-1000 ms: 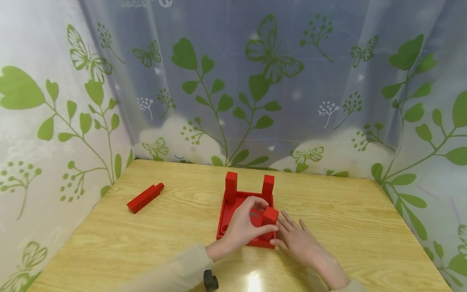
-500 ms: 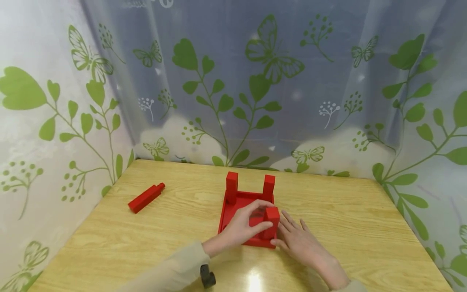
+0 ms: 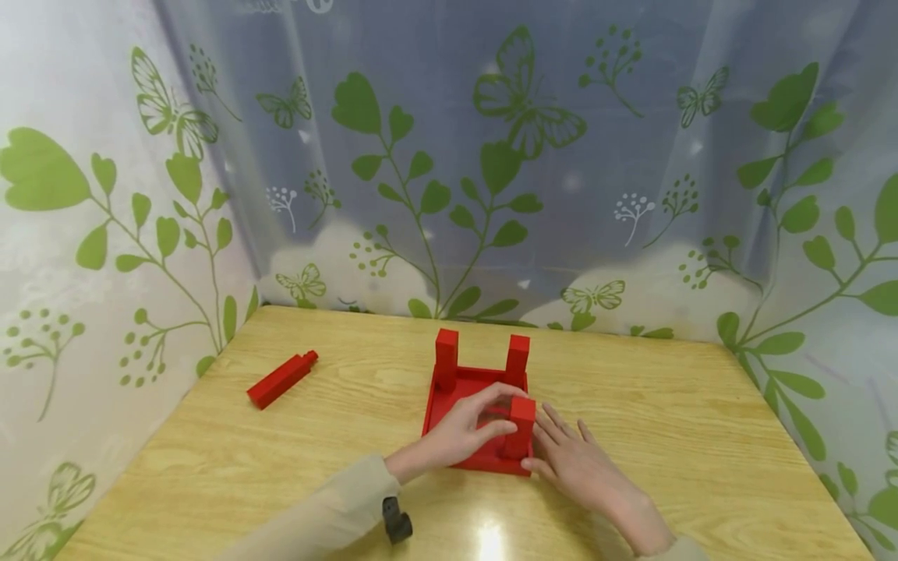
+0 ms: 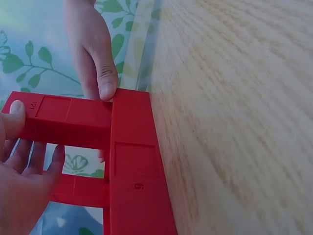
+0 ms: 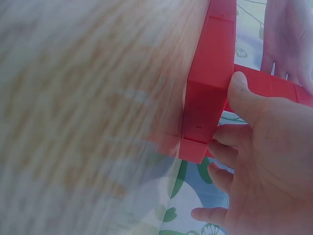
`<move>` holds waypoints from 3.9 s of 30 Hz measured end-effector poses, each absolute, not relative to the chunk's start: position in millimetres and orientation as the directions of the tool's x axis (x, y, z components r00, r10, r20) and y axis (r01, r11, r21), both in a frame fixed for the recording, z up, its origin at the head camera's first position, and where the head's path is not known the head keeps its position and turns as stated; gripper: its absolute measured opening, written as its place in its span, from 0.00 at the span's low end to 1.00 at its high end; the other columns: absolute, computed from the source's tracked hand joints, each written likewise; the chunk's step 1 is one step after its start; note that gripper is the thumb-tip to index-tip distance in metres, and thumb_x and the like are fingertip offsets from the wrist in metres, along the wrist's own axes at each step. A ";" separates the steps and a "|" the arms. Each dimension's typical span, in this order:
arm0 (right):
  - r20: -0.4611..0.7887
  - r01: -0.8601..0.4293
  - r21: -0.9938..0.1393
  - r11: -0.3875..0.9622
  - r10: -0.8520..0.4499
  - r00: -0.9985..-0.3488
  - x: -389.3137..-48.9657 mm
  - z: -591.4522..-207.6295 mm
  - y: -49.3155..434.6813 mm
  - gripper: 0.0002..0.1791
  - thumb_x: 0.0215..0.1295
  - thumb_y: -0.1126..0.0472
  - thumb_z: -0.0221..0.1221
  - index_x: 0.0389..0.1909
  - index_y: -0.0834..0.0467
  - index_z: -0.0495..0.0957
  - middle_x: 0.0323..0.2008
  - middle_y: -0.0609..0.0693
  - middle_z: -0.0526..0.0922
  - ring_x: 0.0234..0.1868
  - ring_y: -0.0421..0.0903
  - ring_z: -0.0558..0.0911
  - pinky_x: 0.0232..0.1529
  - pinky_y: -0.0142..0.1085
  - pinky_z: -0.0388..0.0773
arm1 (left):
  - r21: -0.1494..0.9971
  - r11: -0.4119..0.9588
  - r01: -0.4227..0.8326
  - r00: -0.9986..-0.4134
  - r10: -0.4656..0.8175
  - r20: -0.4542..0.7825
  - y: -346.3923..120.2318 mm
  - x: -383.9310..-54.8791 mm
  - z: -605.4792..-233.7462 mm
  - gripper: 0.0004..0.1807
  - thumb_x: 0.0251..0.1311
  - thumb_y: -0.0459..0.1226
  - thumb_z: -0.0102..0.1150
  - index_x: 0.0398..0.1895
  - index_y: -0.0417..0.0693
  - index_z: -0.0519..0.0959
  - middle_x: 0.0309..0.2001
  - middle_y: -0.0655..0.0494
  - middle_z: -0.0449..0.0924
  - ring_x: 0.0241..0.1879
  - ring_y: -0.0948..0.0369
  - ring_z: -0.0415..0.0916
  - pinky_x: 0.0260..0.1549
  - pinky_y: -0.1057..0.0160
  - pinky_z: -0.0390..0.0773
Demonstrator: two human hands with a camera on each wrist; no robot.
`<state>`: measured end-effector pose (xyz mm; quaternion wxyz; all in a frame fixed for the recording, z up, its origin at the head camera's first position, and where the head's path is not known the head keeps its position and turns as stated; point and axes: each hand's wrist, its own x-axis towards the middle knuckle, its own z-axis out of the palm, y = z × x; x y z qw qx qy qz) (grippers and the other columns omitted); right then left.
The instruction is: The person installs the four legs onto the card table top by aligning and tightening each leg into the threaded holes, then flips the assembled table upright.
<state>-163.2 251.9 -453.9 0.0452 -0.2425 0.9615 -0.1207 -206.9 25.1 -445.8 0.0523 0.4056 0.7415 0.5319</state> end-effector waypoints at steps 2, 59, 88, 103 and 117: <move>-0.022 -0.459 -0.255 0.851 -0.480 -0.877 -163.1 -453.8 251.7 0.40 0.75 0.38 0.51 0.73 0.65 0.65 0.75 0.64 0.62 0.76 0.67 0.58 0.66 0.73 0.55 | 0.820 0.120 0.559 -0.662 0.660 0.355 25.1 -207.1 -445.1 0.23 0.71 0.37 0.59 0.67 0.48 0.70 0.60 0.54 0.80 0.58 0.66 0.78 0.58 0.66 0.77; -0.024 -0.457 -0.257 0.852 -0.478 -0.878 -163.4 -457.3 252.8 0.41 0.74 0.37 0.51 0.73 0.66 0.66 0.74 0.66 0.62 0.76 0.66 0.58 0.68 0.72 0.55 | 0.756 0.576 0.312 -0.941 0.077 0.329 -249.9 -232.5 -458.4 0.30 0.64 0.34 0.68 0.68 0.37 0.71 0.65 0.37 0.74 0.64 0.40 0.72 0.61 0.39 0.73; -0.028 -0.459 -0.258 0.850 -0.481 -0.876 -164.7 -456.7 253.8 0.40 0.75 0.38 0.51 0.72 0.66 0.67 0.74 0.66 0.62 0.76 0.65 0.58 0.67 0.72 0.55 | 0.639 0.769 0.020 -0.986 -0.090 0.139 -290.3 -236.0 -467.9 0.22 0.62 0.31 0.65 0.59 0.32 0.75 0.55 0.30 0.78 0.51 0.38 0.77 0.52 0.41 0.76; -0.033 -0.455 -0.263 0.851 -0.479 -0.877 -164.9 -457.0 253.7 0.41 0.74 0.38 0.50 0.72 0.67 0.66 0.75 0.66 0.61 0.77 0.65 0.56 0.68 0.72 0.54 | 0.722 0.676 0.149 -0.917 -0.178 0.356 -279.0 -241.7 -450.9 0.21 0.62 0.35 0.68 0.57 0.40 0.78 0.53 0.38 0.82 0.52 0.45 0.79 0.50 0.49 0.79; -0.041 -0.449 -0.270 0.852 -0.476 -0.879 -164.2 -455.9 253.1 0.41 0.74 0.37 0.51 0.72 0.67 0.66 0.75 0.66 0.61 0.76 0.65 0.57 0.68 0.72 0.54 | 0.792 0.525 0.313 -0.887 -0.136 0.441 -236.0 -231.7 -420.3 0.23 0.58 0.40 0.74 0.56 0.43 0.81 0.50 0.48 0.85 0.45 0.74 0.76 0.48 0.76 0.78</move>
